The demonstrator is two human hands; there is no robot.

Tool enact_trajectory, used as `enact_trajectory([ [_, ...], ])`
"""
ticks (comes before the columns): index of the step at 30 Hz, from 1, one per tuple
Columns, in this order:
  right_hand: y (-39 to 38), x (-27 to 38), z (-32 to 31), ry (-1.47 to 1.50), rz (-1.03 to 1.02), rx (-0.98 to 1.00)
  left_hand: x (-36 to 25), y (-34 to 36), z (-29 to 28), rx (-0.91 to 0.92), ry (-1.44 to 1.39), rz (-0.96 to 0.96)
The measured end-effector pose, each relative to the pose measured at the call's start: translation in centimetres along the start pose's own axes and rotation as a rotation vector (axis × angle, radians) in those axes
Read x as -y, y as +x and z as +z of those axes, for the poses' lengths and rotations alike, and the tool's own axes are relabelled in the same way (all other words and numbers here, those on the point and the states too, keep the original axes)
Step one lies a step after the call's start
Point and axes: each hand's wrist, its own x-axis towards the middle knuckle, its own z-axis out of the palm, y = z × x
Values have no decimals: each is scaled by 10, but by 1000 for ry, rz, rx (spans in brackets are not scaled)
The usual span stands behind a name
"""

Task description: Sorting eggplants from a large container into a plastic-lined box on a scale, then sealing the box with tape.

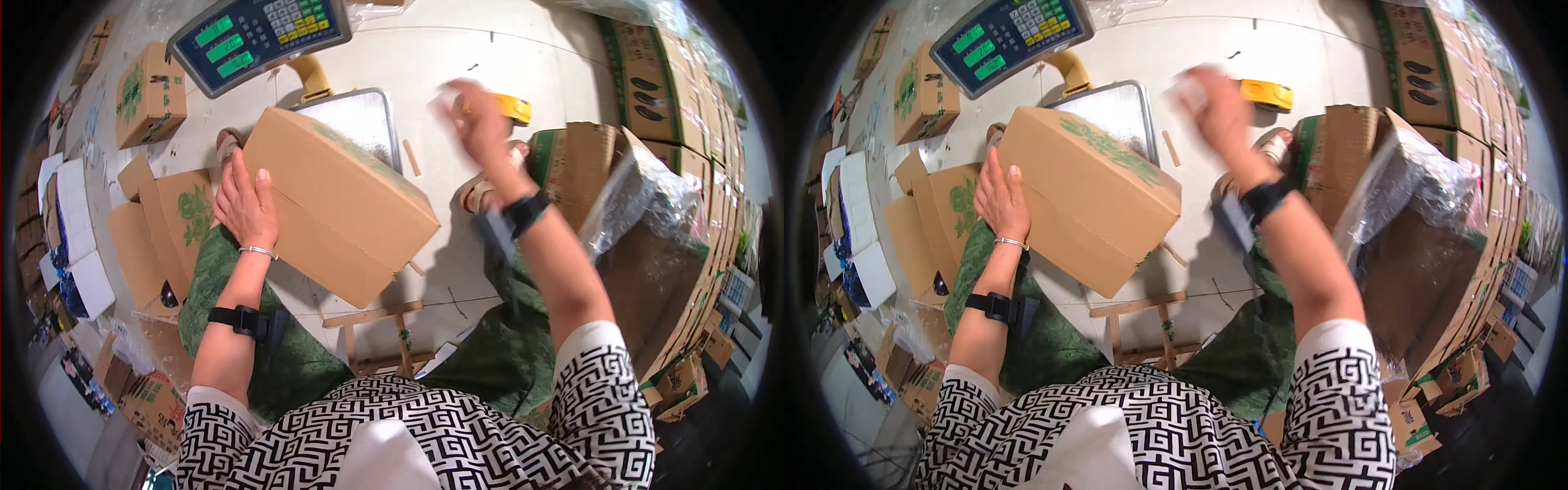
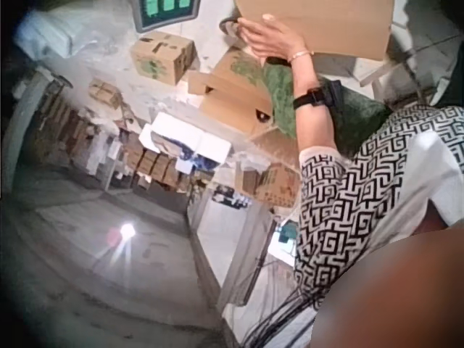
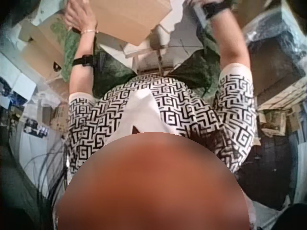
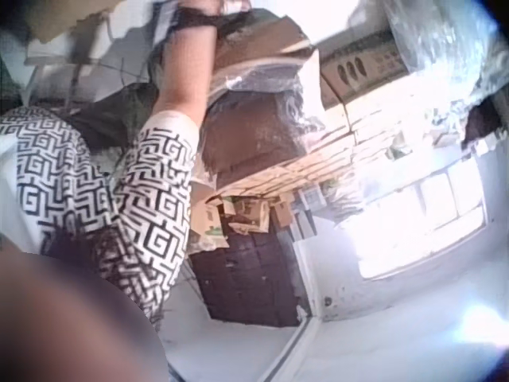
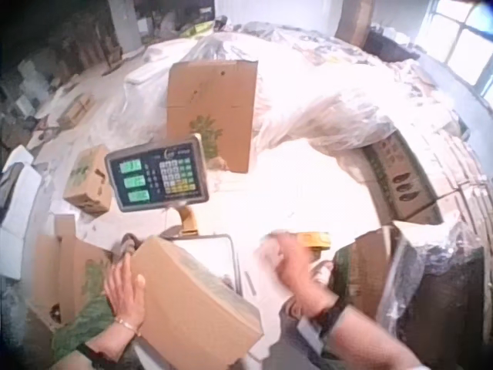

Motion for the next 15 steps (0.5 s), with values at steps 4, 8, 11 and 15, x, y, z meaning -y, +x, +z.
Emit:
enact_trajectory([
  [4, 17, -150, -1, -932, 350, 578, -9, 4, 2, 51, 39, 9],
  [8, 12, -166, 14, -935, 265, 920, -6, 7, -3, 21, -48, 44],
  [11, -11, -189, 22, -920, 376, 792, -14, 5, -4, 39, -111, 41],
  [15, 5, -132, -17, -617, 483, 677, -9, 3, -2, 13, -122, 28],
])
